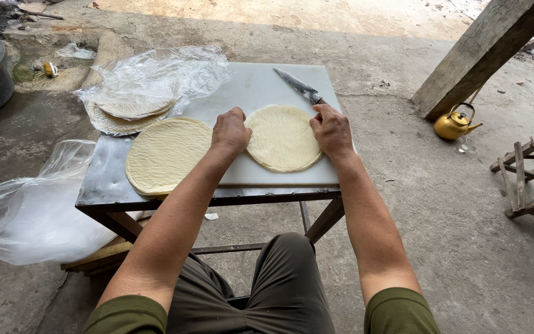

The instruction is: The person peels apart thin circular dough wrappers by hand, folding and stacking them on a table.

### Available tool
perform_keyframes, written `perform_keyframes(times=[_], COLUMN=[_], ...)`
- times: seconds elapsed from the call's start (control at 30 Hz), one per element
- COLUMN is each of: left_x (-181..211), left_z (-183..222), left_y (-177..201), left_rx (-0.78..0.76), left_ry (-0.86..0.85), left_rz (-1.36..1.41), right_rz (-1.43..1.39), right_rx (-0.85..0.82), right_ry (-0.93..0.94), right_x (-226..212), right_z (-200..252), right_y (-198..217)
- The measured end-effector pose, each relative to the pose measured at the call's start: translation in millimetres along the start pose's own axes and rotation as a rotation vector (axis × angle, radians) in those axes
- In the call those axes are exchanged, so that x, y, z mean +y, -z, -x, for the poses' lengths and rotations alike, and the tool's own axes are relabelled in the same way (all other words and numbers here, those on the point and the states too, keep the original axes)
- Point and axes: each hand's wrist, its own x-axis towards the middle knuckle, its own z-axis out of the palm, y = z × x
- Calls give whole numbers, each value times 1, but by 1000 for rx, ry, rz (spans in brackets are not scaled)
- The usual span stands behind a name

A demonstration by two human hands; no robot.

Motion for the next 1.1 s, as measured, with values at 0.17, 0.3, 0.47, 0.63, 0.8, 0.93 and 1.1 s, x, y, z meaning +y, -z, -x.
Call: perform_keyframes(times=[0.17,0.3,0.47,0.63,0.8,0.93,1.1], left_x=[-1,-3,-8,-50,-112,-140,-150], left_z=[-1,-1,3,24,73,84,66], left_y=[1,-3,1,38,73,95,112], left_rx=[-1,-1,113,181,263,243,197], left_ry=[4,4,-125,-119,60,183,252], left_rz=[-9,-15,-62,-95,-381,-307,-169], right_rz=[0,4,165,89,200,-112,-281], right_rx=[5,13,70,-95,-379,-218,-190], right_ry=[20,3,73,333,334,333,438], right_x=[0,1,-11,-42,-83,-121,-188], right_z=[2,3,6,22,38,75,124], right_y=[-1,-2,2,16,23,27,2])
